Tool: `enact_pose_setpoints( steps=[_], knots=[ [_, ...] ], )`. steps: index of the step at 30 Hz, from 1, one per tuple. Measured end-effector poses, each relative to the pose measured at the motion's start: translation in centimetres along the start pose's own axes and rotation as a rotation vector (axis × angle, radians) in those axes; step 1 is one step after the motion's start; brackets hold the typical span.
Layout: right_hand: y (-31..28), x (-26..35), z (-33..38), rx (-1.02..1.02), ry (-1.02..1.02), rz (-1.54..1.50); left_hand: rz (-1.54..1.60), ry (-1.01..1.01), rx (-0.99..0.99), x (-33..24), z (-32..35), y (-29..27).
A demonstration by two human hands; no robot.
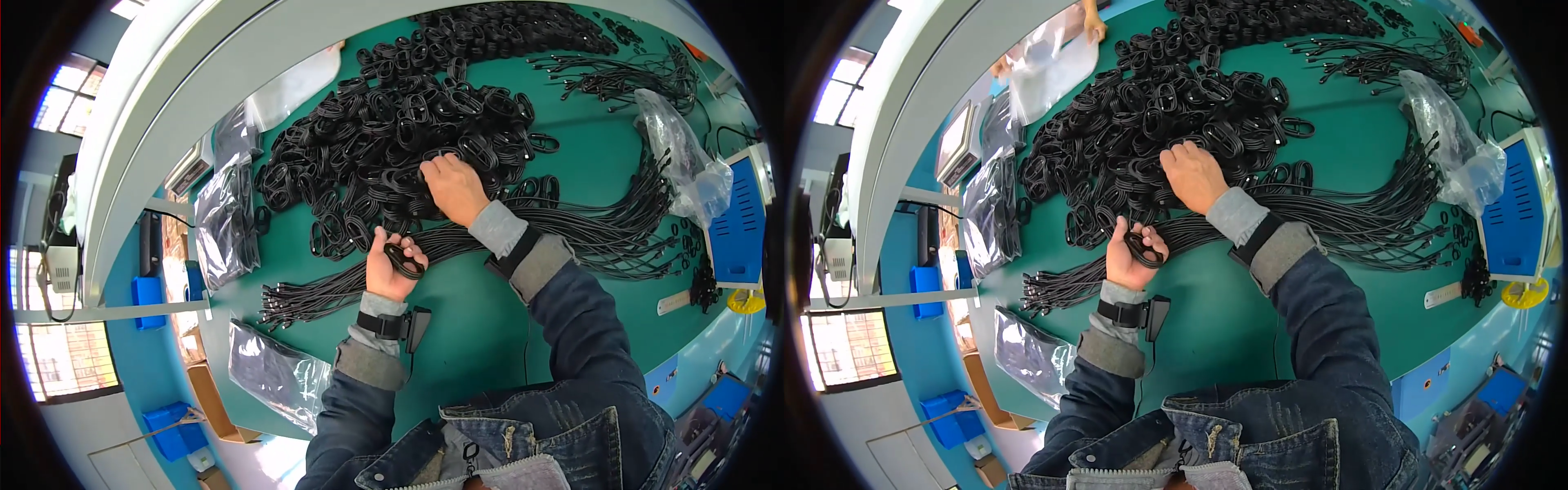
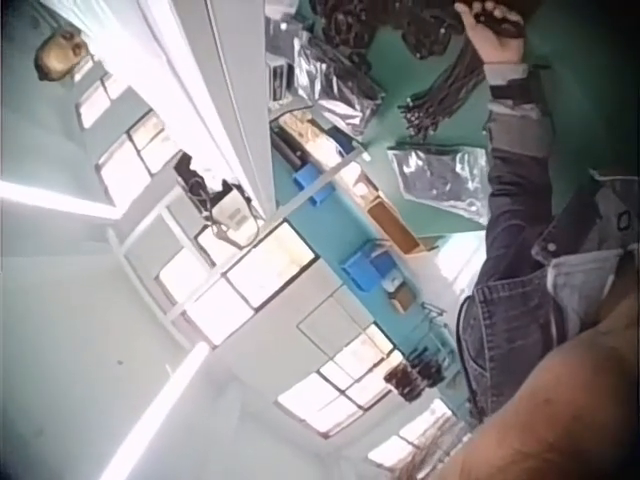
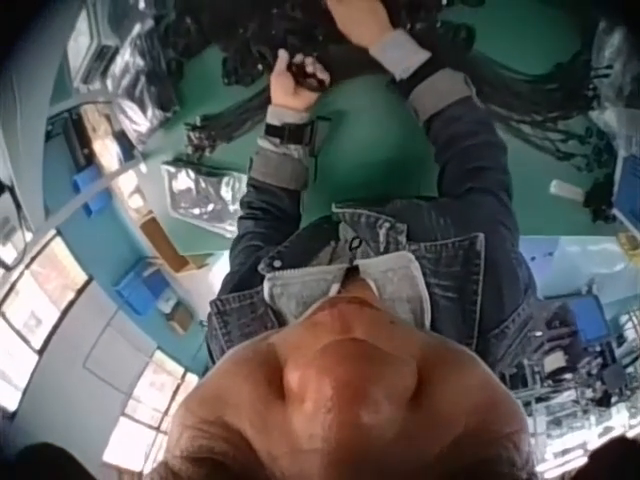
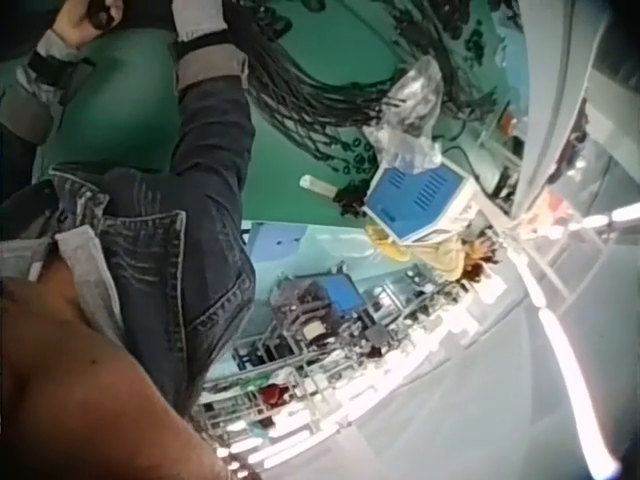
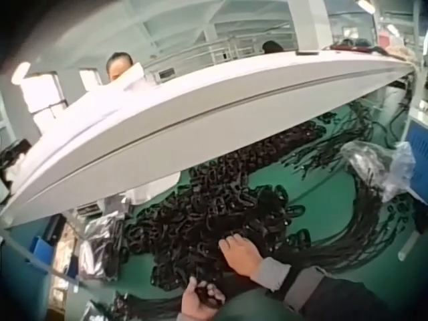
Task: The person picks up a plastic bag, opens it, and places it on the table. They gather black cables into a bundle, place the bundle into the plastic bag, and seal the bag, repeating the process for a second bundle.
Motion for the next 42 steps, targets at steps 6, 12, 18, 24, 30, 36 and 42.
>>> enact_pose_setpoints(
  steps=[6,12,18,24,30,36,42],
  knots=[
    [-1.6,0.8,1.0,-0.067,0.047,-0.052,0.022,-0.020,0.010,1.2,-0.6,2.3],
    [-4.8,3.5,4.3,-0.186,-0.233,-0.408,0.058,-0.112,0.185,2.0,-1.5,3.8],
    [-3.7,1.5,5.3,0.345,0.107,-1.090,-0.060,-0.104,0.253,3.1,-1.3,2.5],
    [-8.2,-7.6,5.4,-0.324,0.290,-0.089,-0.117,-0.005,0.199,3.3,-1.7,3.7],
    [-9.2,-1.2,6.1,-0.406,-0.031,-0.028,-0.071,0.167,0.066,1.2,-1.8,1.7],
    [-8.7,0.9,7.6,-0.397,-0.078,-0.259,-0.100,0.158,0.071,1.6,-0.7,1.8],
    [-7.9,8.4,9.9,-0.158,-0.282,-0.548,-0.362,0.357,0.196,0.0,0.3,2.5]
  ],
)
Point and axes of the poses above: each hand's wrist, its own z-axis away from the middle knuckle, its own y-axis out of the palm, x = y × z, the point moved 10 cm from there along -z, towards the middle knuckle, and after that the axes turned 12 degrees about -z, right-handed, at the moved point
